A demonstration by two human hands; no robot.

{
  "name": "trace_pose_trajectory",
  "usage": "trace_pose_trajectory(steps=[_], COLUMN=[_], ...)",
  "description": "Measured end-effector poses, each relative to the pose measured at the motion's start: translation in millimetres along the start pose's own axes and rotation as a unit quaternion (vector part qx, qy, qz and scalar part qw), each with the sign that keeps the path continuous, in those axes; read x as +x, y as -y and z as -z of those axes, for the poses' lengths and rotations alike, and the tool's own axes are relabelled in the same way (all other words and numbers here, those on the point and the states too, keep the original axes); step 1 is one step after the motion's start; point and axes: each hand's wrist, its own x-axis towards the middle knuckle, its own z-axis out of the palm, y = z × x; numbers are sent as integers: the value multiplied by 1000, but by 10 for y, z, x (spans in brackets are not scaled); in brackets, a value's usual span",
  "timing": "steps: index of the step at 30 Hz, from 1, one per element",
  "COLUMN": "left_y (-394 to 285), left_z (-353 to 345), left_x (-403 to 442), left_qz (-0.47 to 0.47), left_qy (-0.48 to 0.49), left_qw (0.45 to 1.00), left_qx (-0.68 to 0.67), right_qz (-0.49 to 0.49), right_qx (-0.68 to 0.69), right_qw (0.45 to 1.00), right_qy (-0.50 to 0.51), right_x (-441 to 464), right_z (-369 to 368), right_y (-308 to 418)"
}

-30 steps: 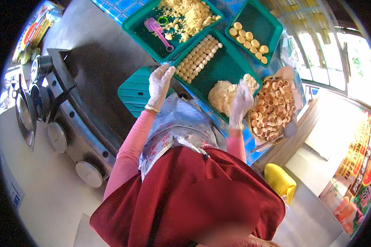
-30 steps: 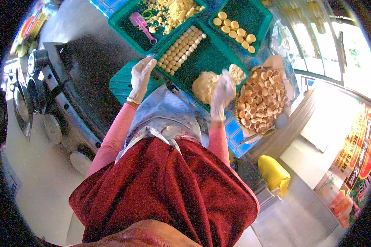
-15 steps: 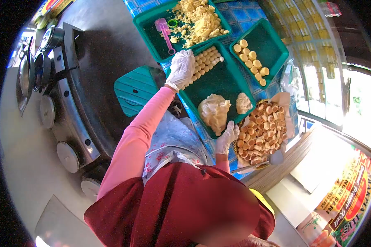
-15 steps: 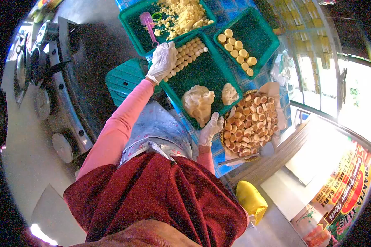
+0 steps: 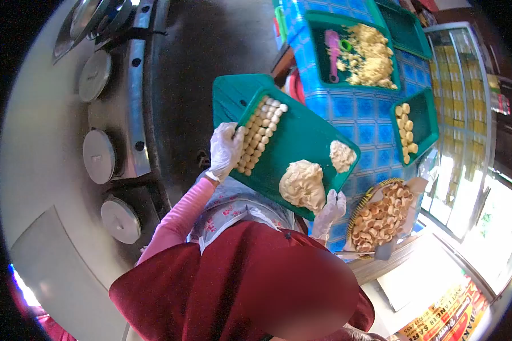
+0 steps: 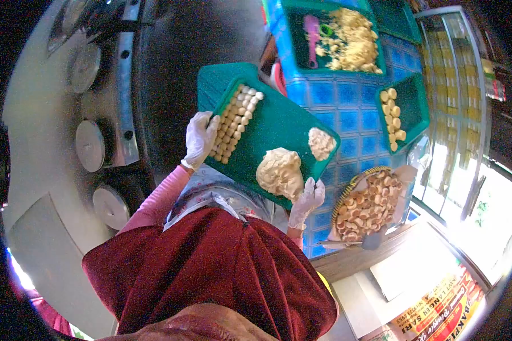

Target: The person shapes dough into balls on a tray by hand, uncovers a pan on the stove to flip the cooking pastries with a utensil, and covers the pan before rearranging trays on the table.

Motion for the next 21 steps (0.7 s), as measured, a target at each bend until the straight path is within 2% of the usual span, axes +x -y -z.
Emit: trace_pose_trajectory(steps=[1,2,3,4,8,11,14,16,18,19,20,21], left_y=[268,503,688,800,1341,1726,2095,2373,2638,2808,2959,3049], left_z=[96,183,280,421,488,275,-116,-469,-690,-836,-961,-987], left_x=[-46,-46,-58,-26,247,503,683,716,678,634,563,547], left_qz=[26,45,67,112,135,199,244,259,282,297,251,272], left_qy=[-18,-38,-53,-28,-22,21,16,1,20,33,-1,1], left_qw=[1000,998,996,992,991,976,962,958,949,943,944,925], left_qx=[-1,2,5,-41,-15,-80,-121,-122,-139,-148,-214,-264], right_qz=[31,97,96,94,106,65,87,139,167,136,143,148], right_qx=[-39,-92,-89,-85,-82,-18,-5,-14,-52,-48,-24,-2], right_qw=[999,988,987,986,975,976,971,960,940,942,944,944], right_qy=[11,72,92,110,176,208,223,243,293,302,298,294], right_x=[-84,-152,-192,-191,74,437,800,1061,1227,1259,1287,1270], right_z=[-175,-313,-490,-685,-1599,-2327,-2970,-3274,-3400,-3435,-3472,-3453], right_y=[176,395,384,304,97,-412,-962,-1226,-1433,-1574,-1616,-1604])
